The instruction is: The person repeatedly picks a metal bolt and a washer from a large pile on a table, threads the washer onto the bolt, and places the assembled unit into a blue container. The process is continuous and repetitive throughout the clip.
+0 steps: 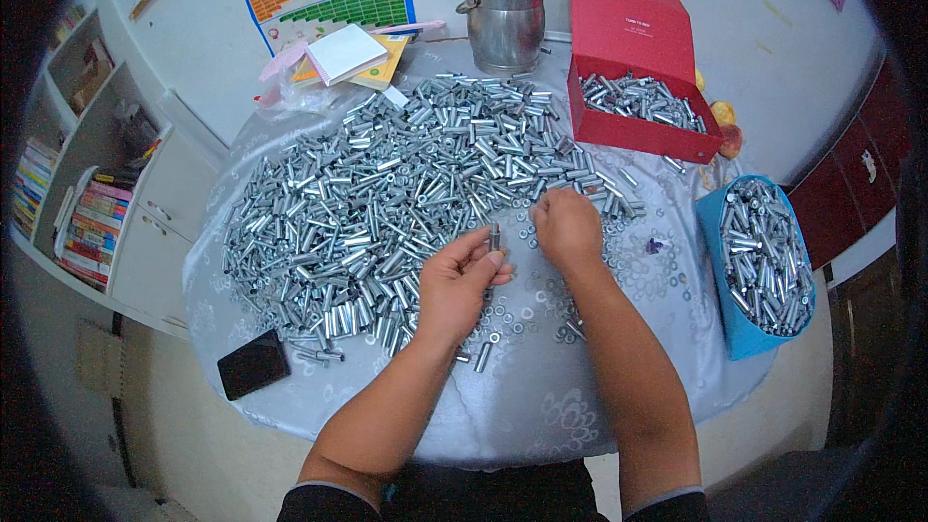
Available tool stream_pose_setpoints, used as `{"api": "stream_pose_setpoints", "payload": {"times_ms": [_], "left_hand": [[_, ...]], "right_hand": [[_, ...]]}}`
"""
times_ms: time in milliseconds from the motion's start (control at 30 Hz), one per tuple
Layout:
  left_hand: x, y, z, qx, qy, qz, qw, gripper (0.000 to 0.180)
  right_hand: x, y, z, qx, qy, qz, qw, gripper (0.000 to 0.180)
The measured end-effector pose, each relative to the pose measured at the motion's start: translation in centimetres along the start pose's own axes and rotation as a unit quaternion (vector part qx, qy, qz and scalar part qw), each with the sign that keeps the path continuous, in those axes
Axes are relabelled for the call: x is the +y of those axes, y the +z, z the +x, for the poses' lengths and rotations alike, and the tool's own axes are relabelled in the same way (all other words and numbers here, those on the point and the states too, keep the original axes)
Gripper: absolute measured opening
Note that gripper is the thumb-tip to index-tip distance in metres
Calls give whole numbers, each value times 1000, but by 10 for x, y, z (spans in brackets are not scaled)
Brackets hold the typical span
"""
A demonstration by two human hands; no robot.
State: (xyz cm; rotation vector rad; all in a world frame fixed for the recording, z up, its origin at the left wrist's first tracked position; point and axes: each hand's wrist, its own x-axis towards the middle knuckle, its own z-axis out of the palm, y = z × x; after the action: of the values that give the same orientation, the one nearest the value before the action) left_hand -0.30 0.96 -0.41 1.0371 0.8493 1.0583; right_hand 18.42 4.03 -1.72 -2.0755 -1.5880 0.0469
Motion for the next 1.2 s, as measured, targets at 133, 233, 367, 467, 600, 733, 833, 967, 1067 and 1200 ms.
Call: {"api": "stream_pose_setpoints", "payload": {"times_ms": [133, 233, 367, 467, 600, 733, 833, 967, 1067, 1200], "left_hand": [[0, 2, -1, 4, 2, 26, 1000, 37], [2, 2, -1, 9, -1, 20, 1000, 38], [1, 1, 1, 7, -1, 9, 1000, 39], [0, 0, 1, 3, 5, 4, 1000, 40], [2, -1, -1, -10, 1, 26, 1000, 38], [3, 4, -7, -33, -2, 72, 997, 35], [2, 6, -11, -56, 23, 141, 988, 33], [-1, 4, -10, -66, 47, 192, 978, 32], [6, 6, -14, -79, 91, 266, 956, 32], [12, 10, -17, -86, 129, 304, 940, 33]], "right_hand": [[-2, -5, -6, -8, -21, -3, 1000, 25], [0, -10, -6, -12, -28, 43, 999, 25], [2, -13, -1, -59, -21, 42, 997, 24], [7, -8, 1, -48, -32, 23, 998, 23], [10, -19, -14, -36, 33, 269, 962, 22], [16, -32, -38, -71, 91, 478, 871, 17], [5, -56, -55, -85, 123, 541, 827, 14], [-9, -69, -63, -100, 107, 565, 812, 12], [-11, -65, -65, -108, 92, 550, 823, 12], [-13, -63, -66, -115, 100, 527, 836, 13]]}}
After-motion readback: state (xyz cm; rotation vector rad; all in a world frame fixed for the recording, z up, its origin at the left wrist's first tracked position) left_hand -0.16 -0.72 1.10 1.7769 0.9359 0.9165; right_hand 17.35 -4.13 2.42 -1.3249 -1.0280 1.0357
